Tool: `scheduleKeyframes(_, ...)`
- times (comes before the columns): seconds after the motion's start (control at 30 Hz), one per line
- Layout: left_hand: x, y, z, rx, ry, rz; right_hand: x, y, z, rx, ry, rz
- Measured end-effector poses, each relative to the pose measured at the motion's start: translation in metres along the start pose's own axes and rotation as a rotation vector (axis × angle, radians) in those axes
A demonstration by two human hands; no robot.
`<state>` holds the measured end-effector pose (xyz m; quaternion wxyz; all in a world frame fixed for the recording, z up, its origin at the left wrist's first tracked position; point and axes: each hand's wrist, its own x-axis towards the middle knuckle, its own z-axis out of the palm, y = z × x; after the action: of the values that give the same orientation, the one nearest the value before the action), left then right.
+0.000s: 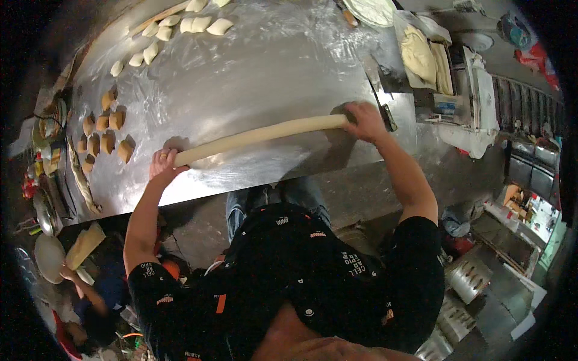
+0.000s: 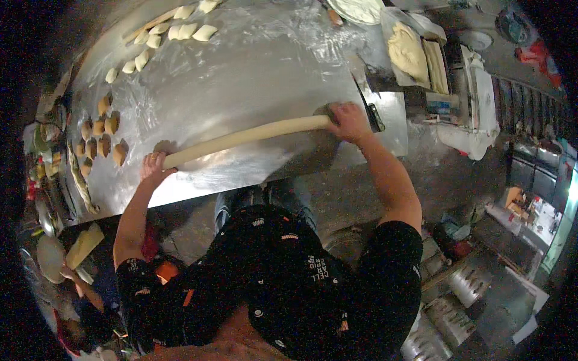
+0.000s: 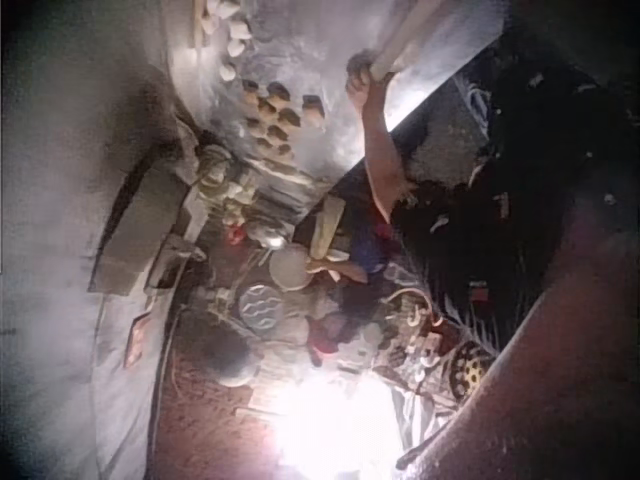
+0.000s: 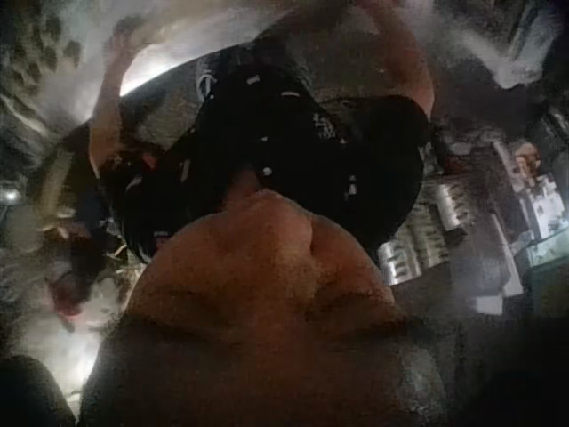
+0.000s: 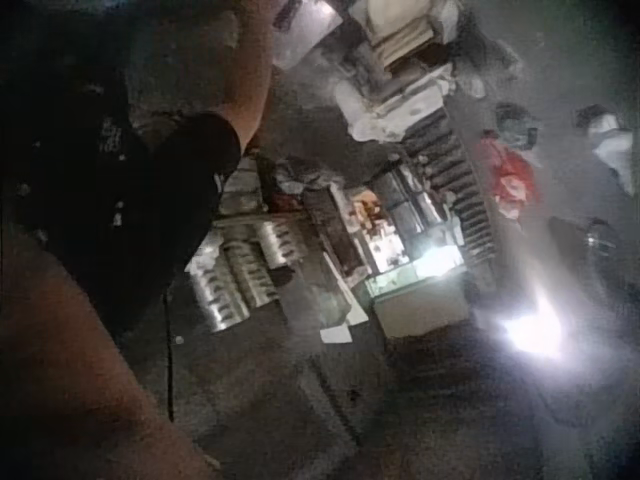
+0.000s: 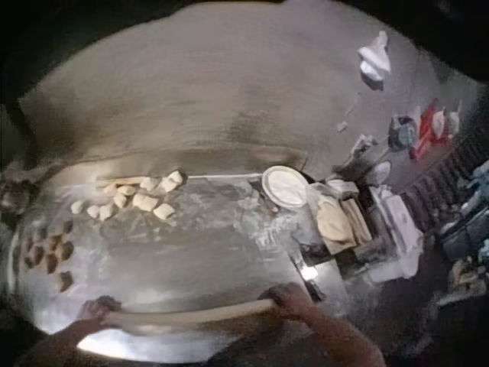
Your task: The person operates a dough sheeter to flatten a large piece of dough, then kneads it on a metal table. They roll the dough into a long rope and cut it into uniform pieces using a bench scraper. The cut pieces are arranged in rows on the table.
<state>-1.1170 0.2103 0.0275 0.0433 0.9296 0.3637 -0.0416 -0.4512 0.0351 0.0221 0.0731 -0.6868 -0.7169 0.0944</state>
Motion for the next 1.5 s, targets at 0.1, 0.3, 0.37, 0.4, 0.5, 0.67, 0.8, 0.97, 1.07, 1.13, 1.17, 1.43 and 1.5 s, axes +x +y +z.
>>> scheduleKeyframes(0.1,0.058,0.077,-0.015,-0.174,-0.096,-0.022,-0.023,0.060,0.005,-0.159,0.155,0.439)
scheduleKeyframes(0.3,0.216,0.298,0.001,-0.257,-0.260,-0.021,-0.015,0.040,-0.032,0.191,-0.097,0.915)
scheduleKeyframes(0.37,0.255,0.351,-0.008,-0.255,-0.199,0.092,-0.041,0.031,-0.036,0.484,0.038,0.837)
scheduleKeyframes(0.4,0.268,0.368,-0.005,-0.264,-0.172,0.135,-0.059,0.024,-0.038,0.625,0.106,0.794)
scheduleKeyframes(0.5,0.281,0.381,0.008,-0.252,0.029,0.233,-0.108,-0.010,-0.011,1.114,0.040,0.990)
scheduleKeyframes(0.67,0.327,0.351,-0.013,-1.027,-0.387,-0.061,-0.106,-0.100,-0.053,0.639,-0.044,0.772)
scheduleKeyframes(0.8,0.384,0.352,-0.036,-1.374,-0.506,-0.346,-0.091,-0.128,-0.067,0.604,-0.276,0.756)
scheduleKeyframes(0.97,0.380,0.395,-0.047,-1.093,-0.252,-0.258,-0.086,-0.139,-0.063,0.547,-0.408,0.709)
scheduleKeyframes(1.07,0.371,0.392,-0.030,-0.996,-0.228,-0.269,-0.087,-0.140,-0.053,0.532,-0.428,0.682)
scheduleKeyframes(1.13,0.366,0.390,-0.015,-0.945,-0.210,-0.274,-0.085,-0.140,-0.054,0.525,-0.466,0.682)
scheduleKeyframes(1.17,0.366,0.390,-0.008,-0.892,-0.190,-0.265,-0.085,-0.141,-0.054,0.522,-0.471,0.683)
scheduleKeyframes(1.43,0.378,0.390,0.011,-0.587,0.089,-0.186,-0.076,-0.134,0.013,0.428,-0.354,0.677)
scheduleKeyframes(1.5,0.386,0.384,0.000,-0.550,0.186,-0.116,-0.067,-0.124,0.024,0.417,-0.266,0.638)
